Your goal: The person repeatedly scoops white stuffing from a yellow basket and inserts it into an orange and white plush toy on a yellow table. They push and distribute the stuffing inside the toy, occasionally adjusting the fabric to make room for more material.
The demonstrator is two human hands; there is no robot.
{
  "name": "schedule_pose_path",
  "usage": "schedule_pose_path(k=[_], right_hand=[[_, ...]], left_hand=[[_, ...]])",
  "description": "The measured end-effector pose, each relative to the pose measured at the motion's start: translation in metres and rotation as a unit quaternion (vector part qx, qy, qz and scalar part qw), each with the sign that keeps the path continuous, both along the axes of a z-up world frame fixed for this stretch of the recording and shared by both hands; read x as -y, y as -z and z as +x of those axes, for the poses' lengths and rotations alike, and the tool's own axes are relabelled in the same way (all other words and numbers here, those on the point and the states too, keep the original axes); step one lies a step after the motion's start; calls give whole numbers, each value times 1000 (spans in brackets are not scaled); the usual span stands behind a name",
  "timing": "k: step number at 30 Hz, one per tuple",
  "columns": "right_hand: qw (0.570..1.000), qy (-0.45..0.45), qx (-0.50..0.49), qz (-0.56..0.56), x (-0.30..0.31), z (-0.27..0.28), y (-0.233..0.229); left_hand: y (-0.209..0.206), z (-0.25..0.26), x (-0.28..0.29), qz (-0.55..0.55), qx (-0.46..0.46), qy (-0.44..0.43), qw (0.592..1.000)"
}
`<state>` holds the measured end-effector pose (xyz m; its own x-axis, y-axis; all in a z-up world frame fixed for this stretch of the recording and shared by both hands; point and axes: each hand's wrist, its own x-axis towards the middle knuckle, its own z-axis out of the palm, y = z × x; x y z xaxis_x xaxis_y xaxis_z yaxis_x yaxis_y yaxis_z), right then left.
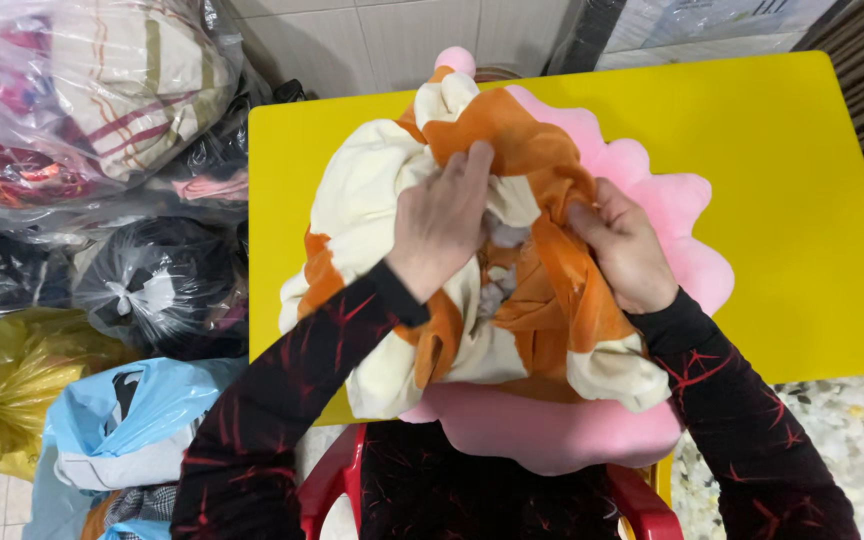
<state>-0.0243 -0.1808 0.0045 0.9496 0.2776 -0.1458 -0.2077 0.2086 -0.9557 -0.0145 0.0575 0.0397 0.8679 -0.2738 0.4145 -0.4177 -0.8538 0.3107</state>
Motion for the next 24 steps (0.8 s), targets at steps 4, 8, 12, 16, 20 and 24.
schedule_pose_path(k=[4,8,12,16,20,24], right_hand=[[994,-32,9,-100,4,4,13],[977,73,140,-142,23,10,23],[934,91,231,-258,21,9,18],[871,-50,283,-399,0,16,-1],[822,119,374,-411,-12,32,-18],[830,159,345,-407,1,20,-17]], left_hand=[[-1,39,4,97,-35,-89,991],[-15,22,-3,95,-45,-61,993],[-30,-22,-37,-101,35,59,993],[-27,-36,-44,-1,22,-40,999],[-22,-31,-34,-15,39,-96,994],[-26,-41,-22,-41,105,-30,993]])
